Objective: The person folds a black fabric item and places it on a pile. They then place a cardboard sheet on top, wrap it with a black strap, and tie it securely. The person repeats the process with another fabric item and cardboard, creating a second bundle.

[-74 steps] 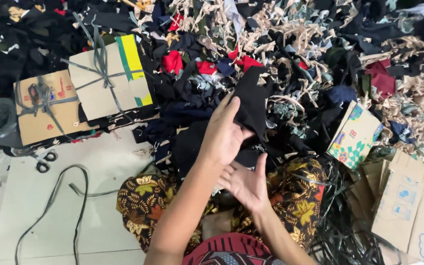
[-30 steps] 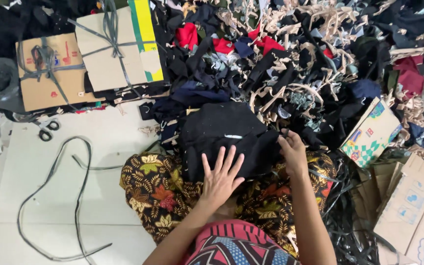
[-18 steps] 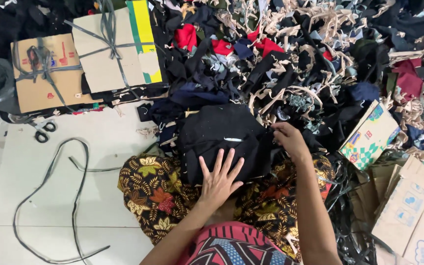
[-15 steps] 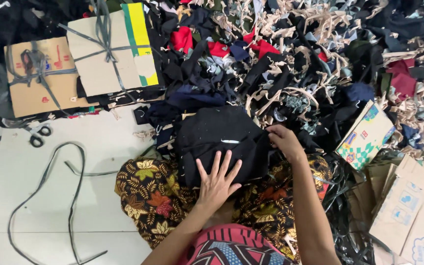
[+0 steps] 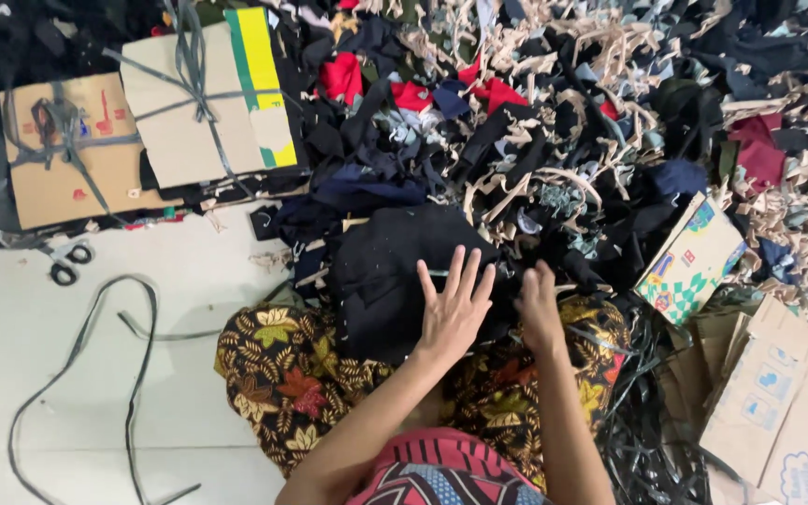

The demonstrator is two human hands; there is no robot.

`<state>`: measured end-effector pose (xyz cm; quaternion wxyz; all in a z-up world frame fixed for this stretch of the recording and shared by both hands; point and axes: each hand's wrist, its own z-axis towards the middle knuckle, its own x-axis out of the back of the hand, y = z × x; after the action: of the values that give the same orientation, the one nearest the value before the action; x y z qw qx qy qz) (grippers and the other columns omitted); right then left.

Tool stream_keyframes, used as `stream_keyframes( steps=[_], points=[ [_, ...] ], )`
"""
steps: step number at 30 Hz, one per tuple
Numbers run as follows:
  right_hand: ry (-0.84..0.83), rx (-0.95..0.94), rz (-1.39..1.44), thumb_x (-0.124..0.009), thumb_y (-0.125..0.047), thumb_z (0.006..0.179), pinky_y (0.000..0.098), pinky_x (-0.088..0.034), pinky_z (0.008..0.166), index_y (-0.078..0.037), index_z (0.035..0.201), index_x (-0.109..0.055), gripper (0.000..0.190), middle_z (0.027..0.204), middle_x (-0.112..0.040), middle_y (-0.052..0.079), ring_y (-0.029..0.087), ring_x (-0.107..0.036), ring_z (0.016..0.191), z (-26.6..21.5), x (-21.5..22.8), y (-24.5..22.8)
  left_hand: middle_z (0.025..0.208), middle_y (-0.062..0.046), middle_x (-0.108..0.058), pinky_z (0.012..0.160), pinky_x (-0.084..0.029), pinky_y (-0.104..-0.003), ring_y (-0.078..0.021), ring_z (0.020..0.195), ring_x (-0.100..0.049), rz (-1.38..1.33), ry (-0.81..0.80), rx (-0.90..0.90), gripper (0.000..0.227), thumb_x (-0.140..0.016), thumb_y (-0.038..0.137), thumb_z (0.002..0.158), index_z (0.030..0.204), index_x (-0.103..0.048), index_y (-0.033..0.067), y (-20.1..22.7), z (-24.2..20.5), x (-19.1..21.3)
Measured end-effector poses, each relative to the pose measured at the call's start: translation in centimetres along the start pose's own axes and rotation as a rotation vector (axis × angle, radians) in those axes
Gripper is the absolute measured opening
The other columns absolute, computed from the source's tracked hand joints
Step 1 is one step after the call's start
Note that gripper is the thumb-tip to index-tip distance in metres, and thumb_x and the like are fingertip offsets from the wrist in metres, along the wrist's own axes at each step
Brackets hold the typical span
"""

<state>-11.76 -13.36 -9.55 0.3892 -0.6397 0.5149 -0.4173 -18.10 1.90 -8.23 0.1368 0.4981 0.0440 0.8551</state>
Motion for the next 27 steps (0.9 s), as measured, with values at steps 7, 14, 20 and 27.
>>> stream_keyframes(
  steps=[7, 14, 20, 27],
  points=[
    [0.018, -0.036, -0.082, -0.059, -0.027, 0.106, 0.0649, -0.045, 0.099, -0.002, 0.155, -0.040, 0.058, 0.138, -0.056, 0.033, 0.050, -0.055, 0.128, 0.7, -0.5, 2.6, 0.144, -0.020, -0.057, 0.105, -0.019, -0.086, -0.0407, 0.145, -0.041, -0.003, 0.002, 0.019, 0.063, -0.079, 0.022, 0.081, 0.139, -0.059, 0.0086, -0.5, 0.0, -0.6],
    [0.151, 0.194, 0.109, -0.074, -0.007, 0.094, 0.0359, -0.055, 0.092, 0.000, 0.131, -0.064, 0.039, 0.117, -0.070, 0.016, 0.021, -0.067, 0.106, 0.0, -1.6, 3.0, 0.154, -0.019, -0.048, 0.108, -0.020, -0.083, -0.0387, 0.149, -0.037, -0.026, 0.031, 0.026, 0.068, -0.075, 0.026, 0.087, 0.148, -0.050, 0.0077, -1.1, -0.8, -1.6],
    [0.123, 0.339, 0.403, -0.071, 0.002, 0.091, 0.0248, -0.055, 0.089, -0.005, 0.132, -0.063, 0.043, 0.110, -0.067, 0.005, 0.011, -0.065, 0.100, 0.0, -1.6, 4.6, 0.159, -0.026, -0.039, 0.109, -0.023, -0.078, -0.0458, 0.148, -0.035, -0.196, 0.159, 0.048, 0.059, -0.049, 0.030, 0.104, 0.153, -0.040, -0.0019, -1.6, -1.2, -1.8],
    [0.149, 0.310, -0.233, -0.077, -0.013, 0.095, 0.0432, -0.058, 0.090, -0.007, 0.127, -0.060, 0.036, 0.117, -0.066, 0.014, 0.031, -0.072, 0.107, 2.9, -1.3, 5.0, 0.156, -0.026, -0.040, 0.109, -0.026, -0.075, -0.0494, 0.145, -0.037, -0.270, 0.324, 0.090, 0.050, -0.053, 0.013, 0.101, 0.148, -0.044, -0.0011, -2.7, -2.3, -3.3]
  ],
)
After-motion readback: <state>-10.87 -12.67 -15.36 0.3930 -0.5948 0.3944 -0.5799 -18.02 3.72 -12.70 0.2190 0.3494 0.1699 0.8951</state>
